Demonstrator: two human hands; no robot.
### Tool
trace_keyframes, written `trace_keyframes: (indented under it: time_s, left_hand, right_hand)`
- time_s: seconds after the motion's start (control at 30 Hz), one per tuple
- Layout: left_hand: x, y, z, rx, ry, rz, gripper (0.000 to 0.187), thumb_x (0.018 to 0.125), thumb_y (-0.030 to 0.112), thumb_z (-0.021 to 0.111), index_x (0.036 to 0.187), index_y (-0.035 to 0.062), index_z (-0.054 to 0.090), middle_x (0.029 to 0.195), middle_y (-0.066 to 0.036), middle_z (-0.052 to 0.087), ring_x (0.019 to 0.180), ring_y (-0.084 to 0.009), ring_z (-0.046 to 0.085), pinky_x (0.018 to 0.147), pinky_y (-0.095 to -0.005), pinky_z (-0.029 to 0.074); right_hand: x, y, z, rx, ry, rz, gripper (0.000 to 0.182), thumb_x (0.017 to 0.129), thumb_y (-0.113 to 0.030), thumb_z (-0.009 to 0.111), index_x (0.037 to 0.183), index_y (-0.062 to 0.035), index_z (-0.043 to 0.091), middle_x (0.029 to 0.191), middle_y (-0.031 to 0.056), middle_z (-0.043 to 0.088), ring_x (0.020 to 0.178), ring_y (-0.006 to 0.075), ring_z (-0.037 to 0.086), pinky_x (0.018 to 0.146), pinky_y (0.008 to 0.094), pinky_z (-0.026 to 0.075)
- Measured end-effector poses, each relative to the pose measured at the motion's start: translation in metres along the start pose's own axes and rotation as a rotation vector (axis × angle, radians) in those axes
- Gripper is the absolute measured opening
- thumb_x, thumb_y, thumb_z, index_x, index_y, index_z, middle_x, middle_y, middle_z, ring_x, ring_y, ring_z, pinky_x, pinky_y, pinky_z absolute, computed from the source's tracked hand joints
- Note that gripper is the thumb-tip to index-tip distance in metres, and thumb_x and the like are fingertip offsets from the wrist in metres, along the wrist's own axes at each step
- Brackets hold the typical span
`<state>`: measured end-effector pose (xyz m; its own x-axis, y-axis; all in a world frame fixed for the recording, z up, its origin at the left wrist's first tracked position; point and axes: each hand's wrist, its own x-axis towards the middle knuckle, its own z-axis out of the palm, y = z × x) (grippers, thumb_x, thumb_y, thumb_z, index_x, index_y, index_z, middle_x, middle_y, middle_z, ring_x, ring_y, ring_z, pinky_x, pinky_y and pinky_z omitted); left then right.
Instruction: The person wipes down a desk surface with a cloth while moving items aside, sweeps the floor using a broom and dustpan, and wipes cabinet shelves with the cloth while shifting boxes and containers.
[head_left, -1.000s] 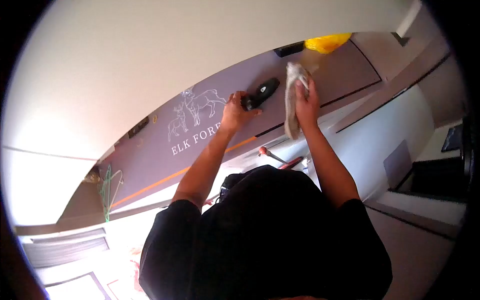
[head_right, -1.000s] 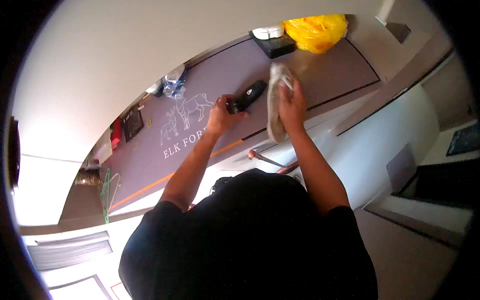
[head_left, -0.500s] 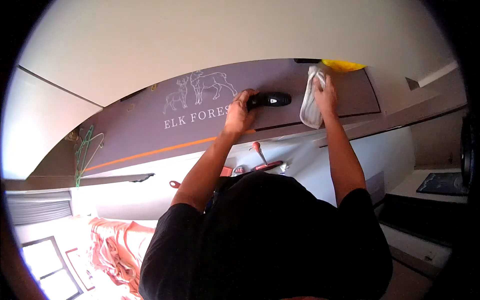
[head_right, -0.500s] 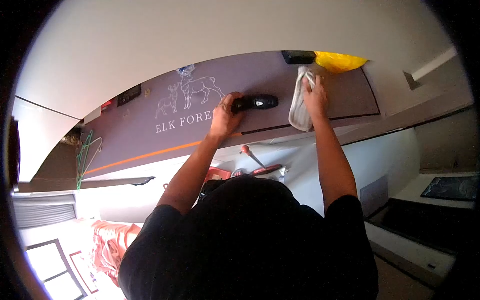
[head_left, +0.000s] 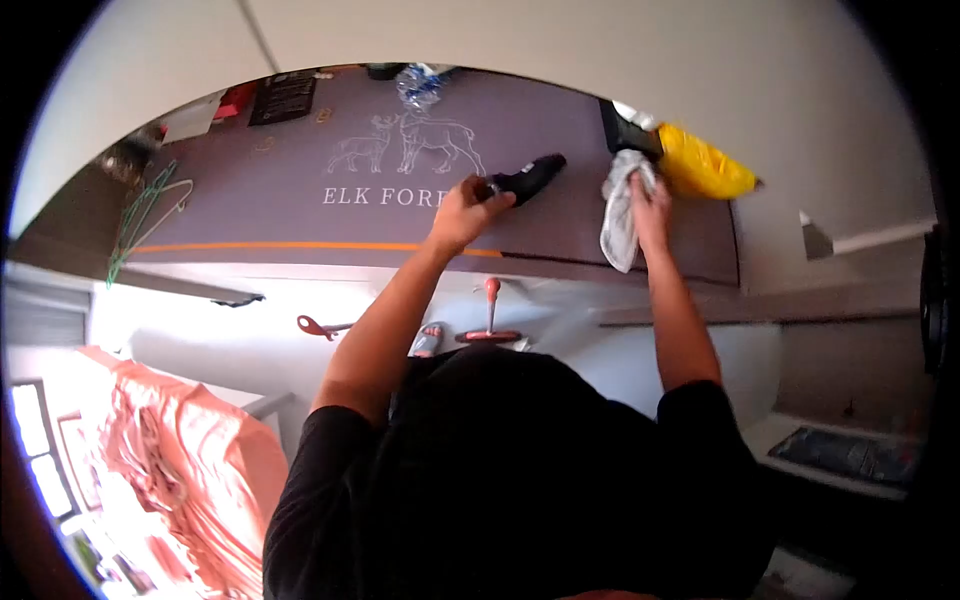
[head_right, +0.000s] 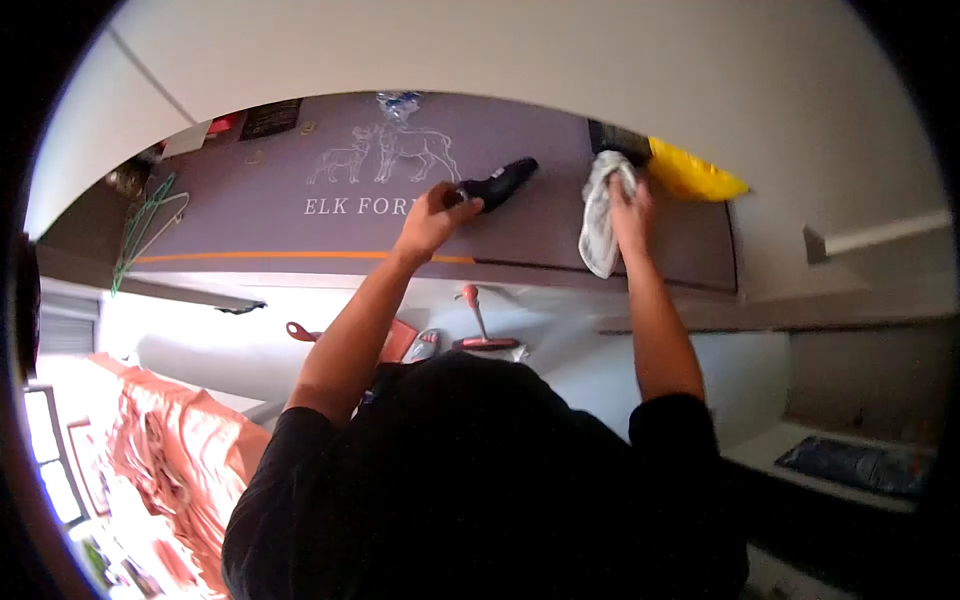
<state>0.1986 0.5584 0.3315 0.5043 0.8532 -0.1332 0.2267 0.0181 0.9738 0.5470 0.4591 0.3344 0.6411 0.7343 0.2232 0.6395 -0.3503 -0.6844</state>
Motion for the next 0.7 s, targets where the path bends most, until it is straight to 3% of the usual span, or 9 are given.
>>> trace_keyframes:
  time_s: [0.1,0.17,0.23,0.33,0.37,0.43,0.5,0.6,0.7]
  left_hand:
    - [0.012,-0.009,-0.003,-0.921,-0.245,-0.387,0.045,0.100,0.037,0.061,0.125,-0.0006,0.060,0.101,-0.016,0.070,0.087,-0.0285,0.067,0.079,-0.0357,0.053]
    - [0.012,-0.010,0.010,-1.266,-0.388,-0.359,0.043,0.105,0.037,0.049,0.129,0.0031,0.060,0.113,-0.016,0.070,0.097,-0.0279,0.068,0.088,-0.0396,0.055]
    - [-0.004,0.004,0.023,-1.529,-0.492,-0.320,0.042,0.106,0.036,0.047,0.129,0.0037,0.059,0.117,-0.016,0.069,0.104,-0.0278,0.068,0.096,-0.0418,0.055]
    - [-0.015,-0.004,0.017,-1.384,-0.420,-0.408,0.041,0.106,0.037,0.047,0.128,0.0049,0.059,0.121,-0.016,0.068,0.110,-0.0275,0.067,0.102,-0.0448,0.052]
    - [-0.021,-0.006,0.012,-1.319,-0.347,-0.481,0.041,0.106,0.037,0.048,0.128,0.0052,0.059,0.120,-0.016,0.068,0.108,-0.0276,0.067,0.100,-0.0446,0.052]
    - [-0.022,-0.047,-0.004,-1.369,-0.665,-0.496,0.034,0.103,0.036,0.054,0.118,0.0057,0.061,0.109,-0.014,0.070,0.089,-0.0239,0.066,0.083,-0.0345,0.053]
    - [-0.043,-0.028,-0.022,-1.069,-0.386,-0.356,0.040,0.101,0.037,0.059,0.120,0.0020,0.060,0.100,-0.014,0.072,0.084,-0.0223,0.066,0.078,-0.0324,0.051]
    - [-0.051,0.001,-0.067,-0.068,0.279,0.025,0.044,0.095,0.032,0.068,0.124,0.0007,0.057,0.097,-0.020,0.070,0.084,-0.0281,0.068,0.073,-0.0380,0.053]
    - [-0.035,-0.039,-0.073,0.162,0.622,0.277,0.048,0.092,0.030,0.070,0.126,-0.0007,0.054,0.097,-0.026,0.067,0.089,-0.0392,0.068,0.077,-0.0444,0.053]
  right_hand:
    - [-0.026,-0.088,0.007,0.667,0.113,0.070,0.056,0.096,-0.046,0.064,0.126,0.0018,0.060,0.115,0.0178,0.068,0.108,0.0303,0.066,0.090,0.0400,0.052]
    - [-0.069,-0.143,0.039,0.561,-0.048,-0.121,0.049,0.095,-0.036,0.068,0.128,-0.0004,0.058,0.119,0.0194,0.065,0.109,0.0307,0.064,0.091,0.0425,0.052]
    - [-0.102,-0.185,0.068,0.110,0.080,-0.768,0.046,0.091,-0.026,0.072,0.129,-0.0037,0.058,0.120,0.0223,0.061,0.109,0.0347,0.063,0.091,0.0456,0.051]
    - [-0.087,-0.146,0.100,0.108,0.008,-0.682,0.048,0.087,-0.024,0.076,0.128,-0.0064,0.058,0.116,0.0239,0.062,0.105,0.0412,0.063,0.090,0.0488,0.051]
    - [-0.079,-0.133,0.106,0.136,-0.107,-0.429,0.048,0.087,-0.025,0.075,0.128,-0.0075,0.058,0.113,0.0235,0.064,0.105,0.0423,0.063,0.090,0.0488,0.051]
    - [-0.033,-0.096,0.112,0.059,-0.131,-0.367,0.045,0.090,-0.027,0.072,0.128,-0.0074,0.058,0.113,0.0246,0.065,0.106,0.0430,0.062,0.091,0.0482,0.050]
    - [0.000,-0.080,0.103,-0.117,0.002,-0.426,0.046,0.092,-0.035,0.067,0.127,-0.0058,0.059,0.116,0.0253,0.066,0.106,0.0434,0.062,0.091,0.0485,0.050]
    - [0.065,-0.134,0.114,-0.387,0.008,-0.539,0.048,0.093,-0.035,0.066,0.131,-0.0080,0.055,0.127,0.0226,0.060,0.115,0.0440,0.058,0.097,0.0490,0.046]
    - [0.117,-0.191,0.176,-0.422,-0.040,-0.523,0.048,0.092,-0.032,0.066,0.131,-0.0067,0.055,0.128,0.0233,0.060,0.116,0.0439,0.057,0.099,0.0491,0.046]
